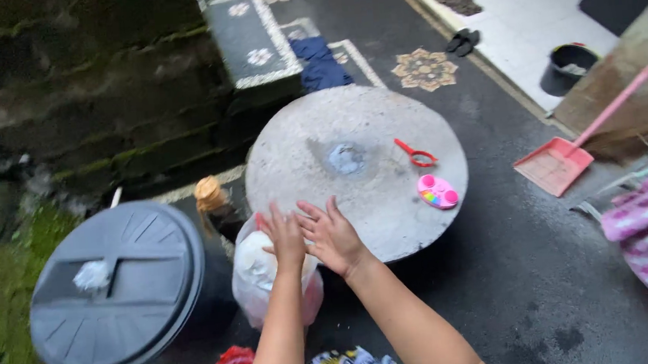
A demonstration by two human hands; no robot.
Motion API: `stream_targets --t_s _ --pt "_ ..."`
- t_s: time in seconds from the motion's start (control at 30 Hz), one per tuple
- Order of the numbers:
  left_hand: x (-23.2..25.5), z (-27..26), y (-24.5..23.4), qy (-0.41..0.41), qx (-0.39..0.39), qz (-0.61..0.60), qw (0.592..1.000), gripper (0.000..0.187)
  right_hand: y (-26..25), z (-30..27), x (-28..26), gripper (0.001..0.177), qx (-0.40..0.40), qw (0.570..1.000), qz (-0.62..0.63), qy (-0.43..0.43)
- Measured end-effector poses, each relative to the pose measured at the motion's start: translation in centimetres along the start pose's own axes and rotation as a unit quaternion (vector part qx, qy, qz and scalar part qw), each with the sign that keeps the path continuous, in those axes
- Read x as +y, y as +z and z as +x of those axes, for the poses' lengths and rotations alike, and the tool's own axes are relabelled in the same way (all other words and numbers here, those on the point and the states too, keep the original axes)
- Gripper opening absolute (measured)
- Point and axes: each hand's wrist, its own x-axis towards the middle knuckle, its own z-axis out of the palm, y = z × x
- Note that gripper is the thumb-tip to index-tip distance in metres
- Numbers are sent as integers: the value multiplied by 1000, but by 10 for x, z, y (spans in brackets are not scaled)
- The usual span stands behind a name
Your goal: Sorting items from a plastic bag into different containers and moving between an outdoor utility area and an indoor kitchen.
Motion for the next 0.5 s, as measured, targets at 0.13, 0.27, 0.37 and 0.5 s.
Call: stream_targets --t_s 0.13,0.27,0.37,0.5 --pt "57 -41 44 -21 -88 -89 992 49 -45 -44 -58 74 75 994 -23 -69" --pt "118 -90 123 -4 -191 -116 975 48 -117 -100 -111 72 159 981 25 -109" --pt "153 -115 202 34 -227 -163 960 49 -154 -152 -151 71 210 966 42 -145" --pt "249 -187 222 93 -274 -216 933 53 -226 -213 -199 73 254 945 65 -196"
